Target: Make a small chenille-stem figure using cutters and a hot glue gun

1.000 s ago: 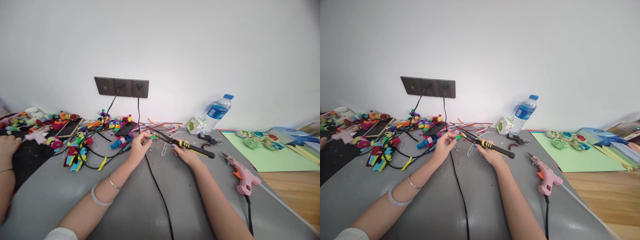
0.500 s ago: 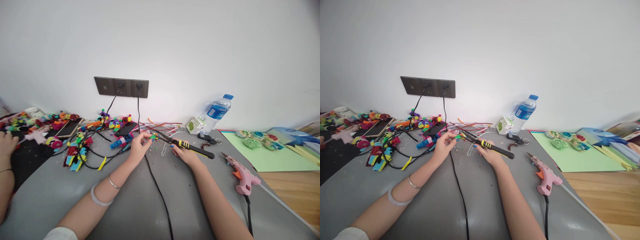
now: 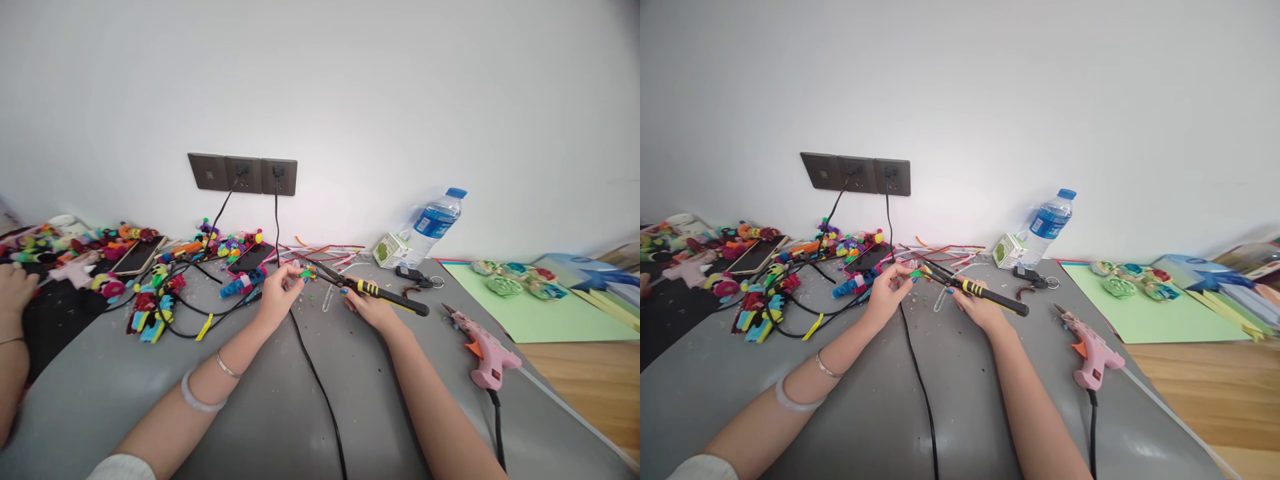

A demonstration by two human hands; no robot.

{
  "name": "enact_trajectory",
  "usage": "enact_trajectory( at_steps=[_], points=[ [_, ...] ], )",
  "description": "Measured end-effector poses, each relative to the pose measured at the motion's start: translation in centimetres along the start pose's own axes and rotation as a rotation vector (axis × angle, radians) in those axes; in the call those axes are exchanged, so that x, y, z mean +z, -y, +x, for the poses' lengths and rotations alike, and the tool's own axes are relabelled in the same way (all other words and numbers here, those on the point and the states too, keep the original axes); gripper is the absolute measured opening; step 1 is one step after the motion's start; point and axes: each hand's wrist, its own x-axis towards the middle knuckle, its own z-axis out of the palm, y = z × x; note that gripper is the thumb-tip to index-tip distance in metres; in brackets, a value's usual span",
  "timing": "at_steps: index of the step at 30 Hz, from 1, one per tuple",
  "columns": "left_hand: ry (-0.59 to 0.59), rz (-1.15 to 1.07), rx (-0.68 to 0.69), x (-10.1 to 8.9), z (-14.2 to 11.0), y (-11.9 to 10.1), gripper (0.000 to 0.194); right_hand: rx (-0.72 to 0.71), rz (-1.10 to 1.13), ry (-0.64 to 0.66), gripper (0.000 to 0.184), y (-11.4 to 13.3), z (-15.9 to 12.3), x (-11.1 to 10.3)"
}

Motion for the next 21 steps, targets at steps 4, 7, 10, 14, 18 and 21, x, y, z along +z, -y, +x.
enact_trajectory(
  at_steps=[4,7,10,14,18,21],
  points=[
    [0.004,0.001,0.015,0.01,0.02,0.2,0.009,0.002,0.0,-0.013,0.032,-0.15,0.0,0.09],
    [0.004,0.001,0.026,-0.02,0.02,0.24,0.009,0.001,0.002,-0.014,0.033,-0.21,0.0,0.09],
    [0.004,-0.002,0.029,-0.03,0.0,0.17,0.009,-0.002,0.003,-0.009,0.032,-0.2,-0.02,0.05],
    [0.006,-0.005,0.039,0.0,-0.03,0.16,0.009,0.0,0.007,-0.015,0.032,-0.12,-0.04,0.01],
    [0.008,0.002,0.039,0.01,-0.04,0.32,0.01,0.001,0.007,-0.006,0.031,0.0,-0.04,-0.02],
    [0.01,-0.001,0.04,0.0,-0.02,0.42,0.01,0.004,0.003,-0.007,0.03,0.12,-0.05,-0.07]
  ],
)
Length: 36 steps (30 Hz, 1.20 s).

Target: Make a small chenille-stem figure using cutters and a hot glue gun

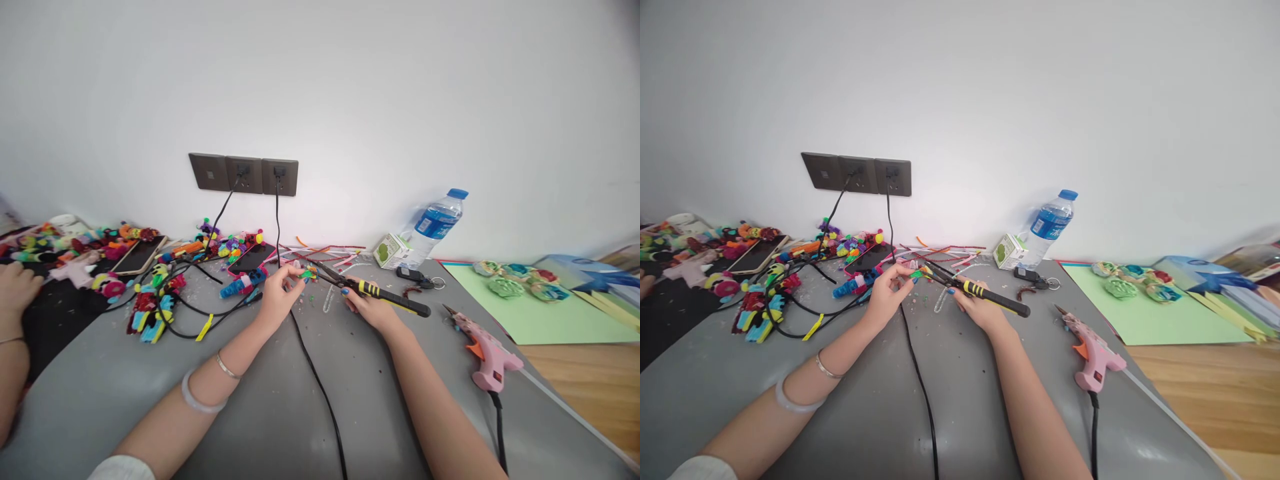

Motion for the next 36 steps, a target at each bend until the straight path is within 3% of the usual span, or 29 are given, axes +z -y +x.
enact_trajectory(
  at_steps=[36],
  points=[
    [-0.014,0.009,0.0,0.02,-0.03,-0.15,0.011,-0.006,-0.003,0.029,0.033,0.15,-0.11,-0.07]
  ],
)
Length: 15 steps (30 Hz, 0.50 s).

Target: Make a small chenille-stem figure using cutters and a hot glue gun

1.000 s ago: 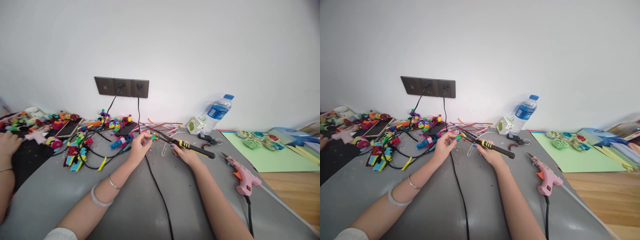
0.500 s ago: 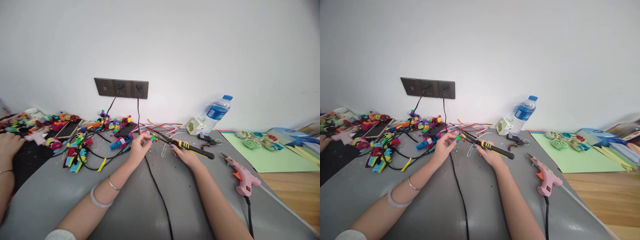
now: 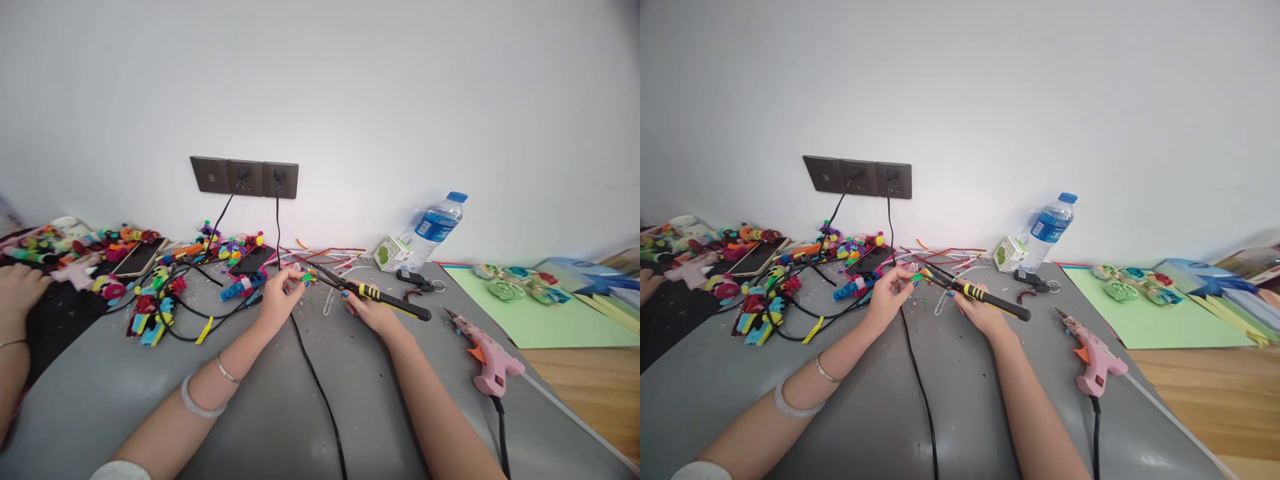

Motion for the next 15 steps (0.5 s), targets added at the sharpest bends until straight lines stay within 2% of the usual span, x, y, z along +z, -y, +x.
enact_trajectory(
  at_steps=[15],
  points=[
    [-0.009,0.003,-0.019,0.08,-0.09,-0.01,0.011,-0.006,-0.011,0.0,0.033,0.11,0.01,-0.04]
  ],
)
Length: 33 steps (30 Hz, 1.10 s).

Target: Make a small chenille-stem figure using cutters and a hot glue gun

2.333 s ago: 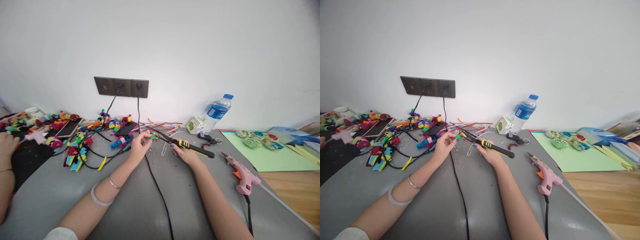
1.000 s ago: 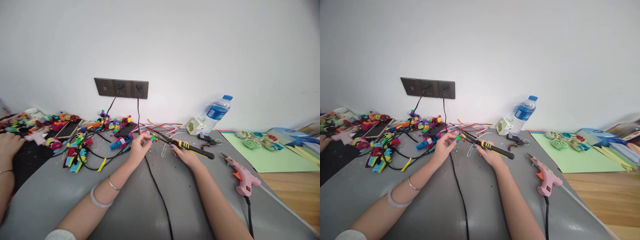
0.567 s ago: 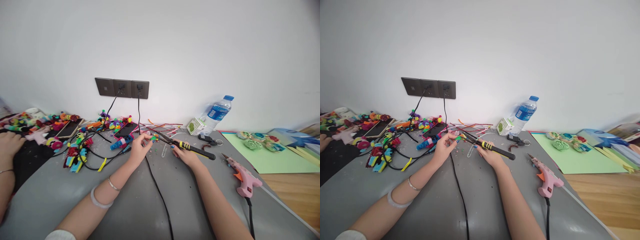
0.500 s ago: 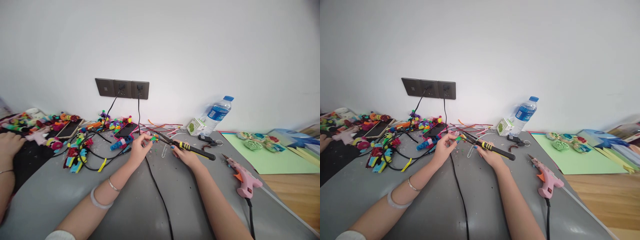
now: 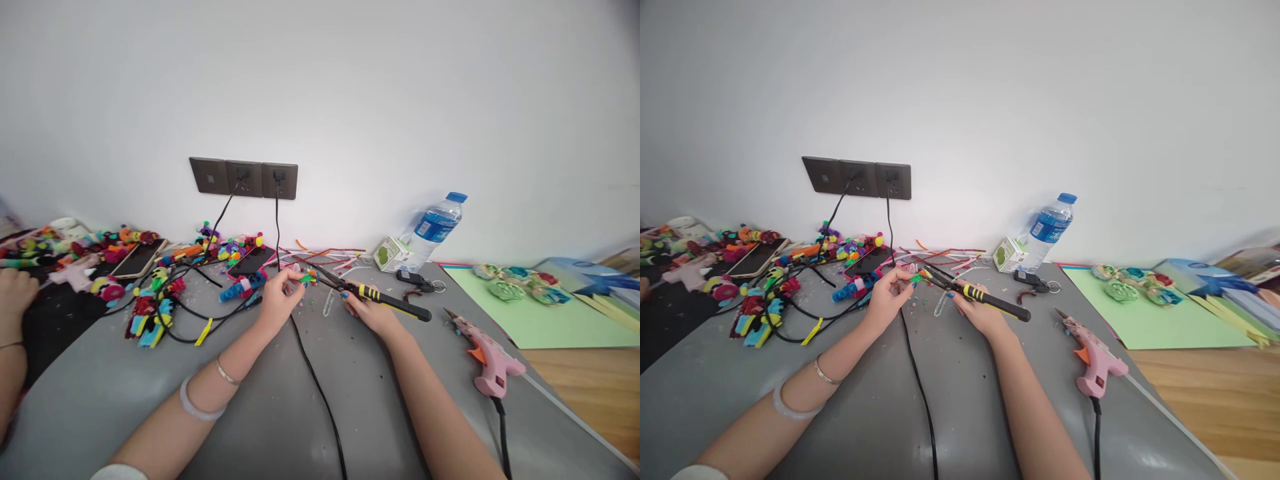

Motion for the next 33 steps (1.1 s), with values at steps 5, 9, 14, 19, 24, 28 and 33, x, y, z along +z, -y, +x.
enact_trajectory(
  at_steps=[5,9,14,19,24,28,33],
  points=[
    [0.004,0.009,-0.003,-0.06,0.0,-0.07,0.012,-0.008,0.017,0.005,0.034,0.14,0.0,-0.03],
    [-0.001,0.003,0.0,-0.03,0.03,-0.01,0.011,-0.002,0.025,0.005,0.033,0.21,0.01,-0.02],
    [-0.002,0.002,-0.002,0.02,0.04,0.1,0.01,0.014,0.005,-0.013,0.031,0.01,-0.01,0.11],
    [0.002,0.006,-0.004,0.0,0.05,0.05,0.011,0.02,0.012,-0.005,0.031,-0.19,-0.02,0.19],
    [-0.007,-0.002,-0.003,-0.01,0.06,0.04,0.01,0.023,0.014,-0.016,0.033,-0.24,-0.03,0.19],
    [-0.003,-0.004,0.0,0.01,0.07,0.14,0.011,0.016,0.016,-0.021,0.036,-0.37,-0.06,0.24],
    [-0.003,-0.01,-0.001,0.03,0.09,0.1,0.011,0.031,0.008,-0.006,0.036,-0.28,-0.06,0.21]
  ],
)
